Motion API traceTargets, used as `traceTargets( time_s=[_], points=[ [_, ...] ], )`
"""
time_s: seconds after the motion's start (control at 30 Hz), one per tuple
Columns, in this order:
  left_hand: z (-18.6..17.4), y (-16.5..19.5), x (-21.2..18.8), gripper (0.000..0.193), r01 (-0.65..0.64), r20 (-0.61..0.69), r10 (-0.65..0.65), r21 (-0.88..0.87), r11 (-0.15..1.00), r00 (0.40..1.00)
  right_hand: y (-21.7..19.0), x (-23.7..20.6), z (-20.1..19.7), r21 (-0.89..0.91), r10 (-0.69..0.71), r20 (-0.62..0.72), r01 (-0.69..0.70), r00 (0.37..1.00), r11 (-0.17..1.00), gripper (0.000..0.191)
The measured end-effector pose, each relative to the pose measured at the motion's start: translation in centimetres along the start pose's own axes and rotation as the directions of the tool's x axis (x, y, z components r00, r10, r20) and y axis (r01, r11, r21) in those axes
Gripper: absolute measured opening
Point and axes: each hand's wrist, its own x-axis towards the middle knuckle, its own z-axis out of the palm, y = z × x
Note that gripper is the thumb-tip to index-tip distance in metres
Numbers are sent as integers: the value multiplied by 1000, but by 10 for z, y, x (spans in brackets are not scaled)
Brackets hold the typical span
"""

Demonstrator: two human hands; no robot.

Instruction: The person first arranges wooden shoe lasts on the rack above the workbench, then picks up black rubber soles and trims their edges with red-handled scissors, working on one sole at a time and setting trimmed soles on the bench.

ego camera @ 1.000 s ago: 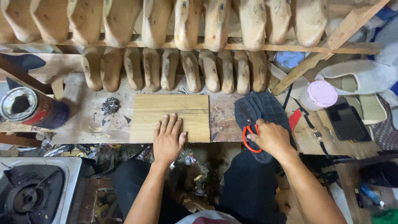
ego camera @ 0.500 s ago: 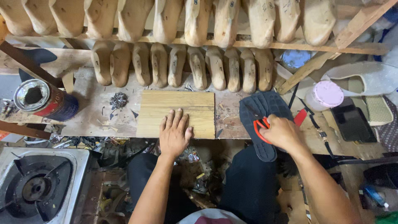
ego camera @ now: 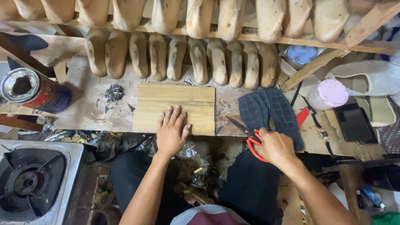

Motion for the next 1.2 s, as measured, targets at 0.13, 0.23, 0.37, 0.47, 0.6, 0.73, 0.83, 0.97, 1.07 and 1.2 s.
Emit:
traceTargets(
  time_s=[0.13, 0.23, 0.37, 0.47, 0.6, 0.73, 0.83, 0.97, 1.07, 1.2],
  points=[
    [2, 5, -24, 38, 67, 34, -59, -346, 936, 998, 9, 11, -10, 1, 5, 51, -5, 999, 1000, 43],
    [10, 25, -57, 35, 178, 131, -122, -635, 752, 984, 14, 14, -14, -9, -43, -7, 43, 999, 999, 35],
    [34, 50, -78, 43, 626, 626, -91, -736, 259, 774, 4, 6, -6, 597, -157, 46, 99, 986, 796, 26],
    [48, 55, -76, 52, 691, 689, 119, -670, -272, 715, -21, -15, 14, 865, -322, -91, 235, 942, 443, 28],
    [52, 48, -66, 49, 533, 609, 74, -623, -572, 790, -59, -42, 44, 936, -247, -186, 248, 951, 251, 26],
    [50, 32, -56, 28, 460, 574, -132, -755, -468, 808, -74, -40, 65, 996, -11, 67, -66, 998, 64, 27],
    [47, 21, -54, 23, 363, 538, -206, -759, -541, 818, -74, -42, 80, 983, 22, 120, -115, 993, -141, 32],
    [41, 9, -53, 23, 364, 545, -244, -770, -523, 802, -75, -56, 105, 991, -108, 111, -118, 988, -65, 43],
    [43, 4, -54, 28, 352, 543, -243, -764, -540, 804, -72, -60, 120, 989, -84, 147, -144, 985, 44, 37],
    [44, -3, -55, 27, 341, 521, -245, -782, -522, 818, -70, -61, 122, 990, -42, 133, -131, 990, 47, 37]
  ],
)
